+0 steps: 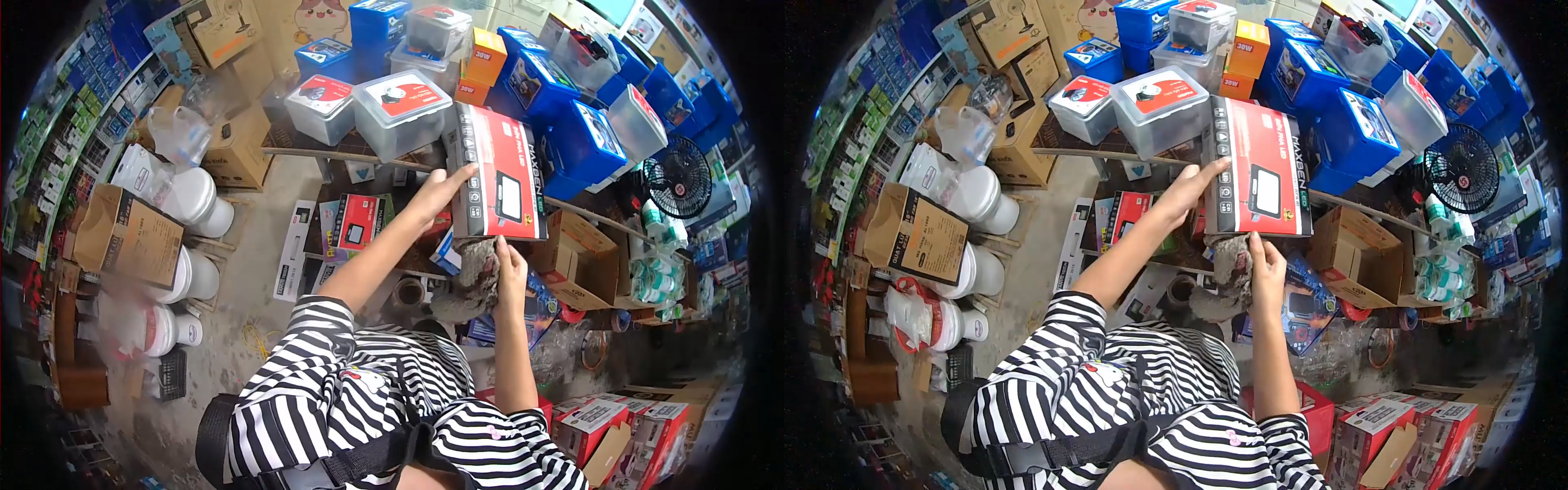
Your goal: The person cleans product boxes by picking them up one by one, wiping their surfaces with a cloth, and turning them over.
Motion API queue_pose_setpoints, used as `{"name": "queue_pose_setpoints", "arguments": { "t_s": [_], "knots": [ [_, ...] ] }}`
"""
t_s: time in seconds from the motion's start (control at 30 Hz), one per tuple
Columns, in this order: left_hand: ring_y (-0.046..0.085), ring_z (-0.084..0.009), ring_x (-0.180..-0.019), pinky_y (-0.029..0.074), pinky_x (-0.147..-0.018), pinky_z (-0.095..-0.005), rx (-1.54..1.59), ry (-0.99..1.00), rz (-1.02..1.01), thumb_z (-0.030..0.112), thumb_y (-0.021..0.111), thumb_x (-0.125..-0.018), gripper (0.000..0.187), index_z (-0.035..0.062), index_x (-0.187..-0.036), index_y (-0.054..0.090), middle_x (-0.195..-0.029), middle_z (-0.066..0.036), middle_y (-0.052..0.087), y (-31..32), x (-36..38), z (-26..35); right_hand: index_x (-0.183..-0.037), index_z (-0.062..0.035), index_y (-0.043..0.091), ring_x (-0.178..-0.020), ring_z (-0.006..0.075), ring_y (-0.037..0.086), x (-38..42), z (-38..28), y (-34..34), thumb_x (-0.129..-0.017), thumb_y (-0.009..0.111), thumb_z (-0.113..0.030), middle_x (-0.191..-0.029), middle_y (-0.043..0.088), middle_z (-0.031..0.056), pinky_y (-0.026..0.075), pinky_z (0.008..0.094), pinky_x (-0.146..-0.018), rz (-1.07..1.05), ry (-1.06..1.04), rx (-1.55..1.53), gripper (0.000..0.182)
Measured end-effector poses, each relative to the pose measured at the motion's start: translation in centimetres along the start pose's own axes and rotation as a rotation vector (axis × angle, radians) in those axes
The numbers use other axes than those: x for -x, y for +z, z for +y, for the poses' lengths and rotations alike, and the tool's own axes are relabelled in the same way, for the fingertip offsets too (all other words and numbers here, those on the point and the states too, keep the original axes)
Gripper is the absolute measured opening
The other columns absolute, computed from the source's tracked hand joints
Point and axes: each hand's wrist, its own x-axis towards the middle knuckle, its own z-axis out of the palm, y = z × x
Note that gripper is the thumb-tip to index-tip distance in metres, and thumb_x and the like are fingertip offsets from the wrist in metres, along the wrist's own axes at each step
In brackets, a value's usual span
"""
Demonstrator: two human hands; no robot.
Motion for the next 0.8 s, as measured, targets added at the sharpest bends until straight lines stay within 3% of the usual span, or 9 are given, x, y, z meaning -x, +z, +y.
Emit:
{"name": "queue_pose_setpoints", "arguments": {
  "t_s": [0.07, 0.13, 0.17, 0.37, 0.43, 0.47, 0.73, 0.77, 0.8],
  "knots": [
    [0.064, -0.0122, -0.065, 0.052, -0.06, -0.0272, -0.256, -0.098, -0.084, 0.057, 0.056, -0.086, 0.058, -0.0008, -0.091, 0.063, -0.075, -0.006, 0.066, -1.5, -0.4, 0.4, -0.094, -0.0012, 0.063, -0.076, 0.0084, 0.057, -0.9, 0.3, -0.1, -0.092, 0.058, -0.034, -0.086, 0.063, 0.0009, 0.045, 0.0246, -0.07, 0.034, 0.033, -0.023, 0.033],
    [0.064, -0.014, -0.058, 0.051, -0.053, -0.0247, -0.159, -0.079, -0.122, 0.057, 0.055, -0.087, 0.059, -0.0016, -0.087, 0.063, -0.069, -0.007, 0.064, -1.7, -0.2, 0.2, -0.093, -0.0014, 0.064, -0.076, 0.0091, 0.058, -1.4, 0.1, 0.1, -0.092, 0.059, -0.033, -0.086, 0.063, 0.0015, 0.046, 0.0249, -0.069, 0.066, 0.001, -0.091, 0.032],
    [0.064, -0.0146, -0.057, 0.051, -0.052, -0.0248, -0.178, -0.089, -0.134, 0.057, 0.054, -0.087, 0.059, -0.002, -0.088, 0.063, -0.069, -0.008, 0.064, -1.9, -0.2, 0.2, -0.082, -0.001, 0.062, -0.066, 0.005, 0.041, -1.8, 0.0, 0.4, -0.091, 0.06, -0.036, -0.073, 0.054, -0.0033, 0.034, 0.0215, -0.061, 0.087, -0.014, -0.177, 0.036],
    [0.059, -0.0114, -0.054, 0.047, -0.052, -0.0226, -0.169, -0.061, -0.082, 0.05, 0.059, -0.087, 0.048, 0.0029, -0.081, 0.062, -0.061, -0.004, 0.059, -2.8, -0.8, -0.1, -0.071, -0.0012, 0.063, -0.058, 0.0049, 0.045, -3.8, -2.6, 1.3, -0.089, 0.062, -0.041, -0.066, 0.055, -0.0029, 0.036, 0.0226, -0.055, 0.137, 0.068, -0.078, 0.044],
    [0.053, -0.0091, -0.047, 0.042, -0.045, -0.0225, -0.15, -0.028, -0.076, 0.04, 0.068, -0.083, 0.041, 0.0012, -0.073, 0.061, -0.057, -0.003, 0.056, -3.0, -0.4, 0.2, -0.073, -0.0005, 0.065, -0.059, 0.0053, 0.048, -3.7, -3.2, 1.5, -0.089, 0.062, -0.04, -0.068, 0.059, -0.0011, 0.038, 0.0225, -0.054, 0.128, 0.073, -0.108, 0.043],
    [0.047, -0.007, -0.045, 0.038, -0.044, -0.0224, -0.118, -0.002, -0.059, 0.035, 0.072, -0.08, 0.036, 0.0024, -0.071, 0.061, -0.056, -0.001, 0.054, -2.7, -0.2, 0.3, -0.086, 0.0026, 0.066, -0.067, 0.0103, 0.061, -3.9, -2.7, 0.8, -0.09, 0.061, -0.038, -0.081, 0.066, 0.0056, 0.048, 0.0251, -0.061, 0.08, 0.064, -0.073, 0.041],
    [0.046, -0.0044, -0.049, 0.035, -0.045, -0.0205, -0.009, 0.011, 0.049, 0.035, 0.073, -0.079, 0.035, 0.0037, -0.072, 0.061, -0.057, 0.003, 0.052, -2.0, 1.7, -0.3, -0.086, 0.0025, 0.066, -0.065, 0.0117, 0.063, -3.9, -2.4, 0.4, -0.09, 0.062, -0.032, -0.079, 0.067, 0.008, 0.05, 0.0245, -0.059, -0.014, 0.014, -0.138, 0.035],
    [0.046, -0.0045, -0.049, 0.035, -0.045, -0.021, -0.02, 0.029, 0.067, 0.037, 0.073, -0.079, 0.036, 0.0042, -0.071, 0.06, -0.057, 0.003, 0.052, -2.0, 1.3, -0.2, -0.066, -0.0012, 0.064, -0.052, 0.0065, 0.054, -3.7, -3.2, 1.3, -0.089, 0.063, -0.034, -0.066, 0.063, 0.0024, 0.042, 0.0219, -0.049, 0.048, 0.014, -0.164, 0.04],
    [0.046, -0.0047, -0.049, 0.035, -0.044, -0.0216, -0.03, 0.047, 0.084, 0.039, 0.073, -0.079, 0.038, 0.0046, -0.07, 0.059, -0.056, 0.003, 0.051, -2.1, 0.8, 0.1, -0.069, 0.0004, 0.065, -0.054, 0.0068, 0.056, -3.7, -4.1, 1.9, -0.089, 0.064, -0.036, -0.069, 0.064, 0.004, 0.043, 0.022, -0.051, 0.024, 0.028, -0.173, 0.041]
  ]
}}
